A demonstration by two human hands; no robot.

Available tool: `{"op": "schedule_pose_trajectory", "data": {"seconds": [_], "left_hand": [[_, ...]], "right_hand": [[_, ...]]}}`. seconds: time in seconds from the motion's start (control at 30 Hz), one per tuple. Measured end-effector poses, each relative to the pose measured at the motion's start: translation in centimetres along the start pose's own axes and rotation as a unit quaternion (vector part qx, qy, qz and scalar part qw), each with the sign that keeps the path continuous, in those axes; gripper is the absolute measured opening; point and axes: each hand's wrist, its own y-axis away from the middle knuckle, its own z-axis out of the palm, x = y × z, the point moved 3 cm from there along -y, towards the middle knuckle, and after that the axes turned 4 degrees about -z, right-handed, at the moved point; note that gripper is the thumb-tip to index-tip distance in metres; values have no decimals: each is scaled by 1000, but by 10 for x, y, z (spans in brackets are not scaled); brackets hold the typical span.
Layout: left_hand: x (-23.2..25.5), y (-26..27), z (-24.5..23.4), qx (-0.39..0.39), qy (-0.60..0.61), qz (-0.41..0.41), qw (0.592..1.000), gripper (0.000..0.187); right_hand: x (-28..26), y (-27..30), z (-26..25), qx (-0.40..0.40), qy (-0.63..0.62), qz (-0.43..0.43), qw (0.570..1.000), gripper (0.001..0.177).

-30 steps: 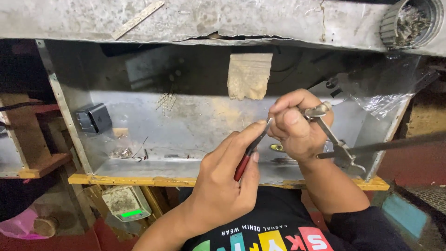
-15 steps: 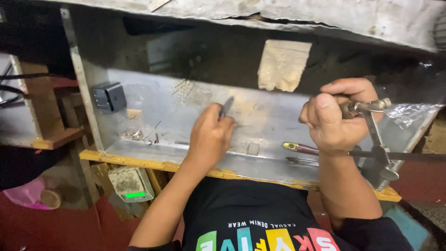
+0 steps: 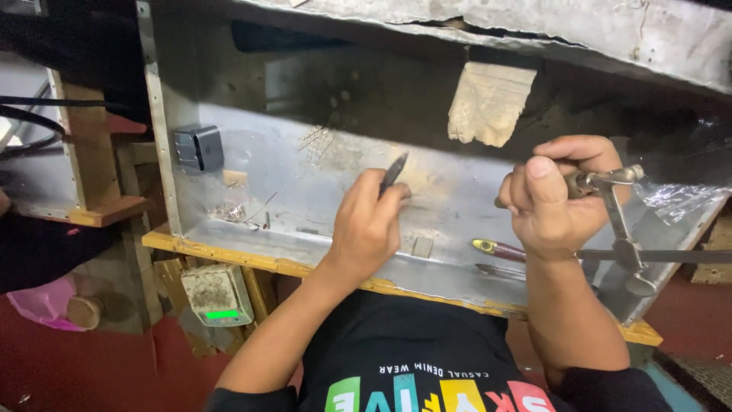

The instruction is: Sawing and shaping a small metal piece using a jeweler's saw and hammer on a workbench

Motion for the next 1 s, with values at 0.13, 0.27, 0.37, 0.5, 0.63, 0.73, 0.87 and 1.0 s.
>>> {"op": "schedule_pose_trajectory", "data": {"seconds": [0.13, 0.27, 0.37, 0.5, 0.63, 0.73, 0.87, 1.0], "left_hand": [[44, -33, -58, 200, 58, 33, 978, 15], [62, -65, -77, 205, 1, 73, 976, 23], [77, -92, -76, 223, -103, 112, 963, 25], [81, -77, -67, 222, -93, 160, 957, 17], [79, -58, -41, 346, -84, 226, 907, 24], [80, -50, -34, 338, -72, 224, 911, 19], [68, -44, -32, 282, 98, 68, 952, 20], [69, -51, -42, 204, 224, -28, 953, 23]], "right_hand": [[1, 1, -1, 2, -23, 9, 1000, 16], [-1, 3, 1, -1, -28, 12, 1000, 18], [-3, 4, 1, 10, -32, 24, 999, 16], [0, 8, 0, 2, -79, 44, 996, 17], [6, 11, 0, -57, -108, -6, 992, 15], [3, 12, 2, -64, -36, 14, 997, 26], [-2, 16, 9, -76, -88, 29, 993, 21], [8, 20, 3, -79, -70, 43, 993, 19]]}}
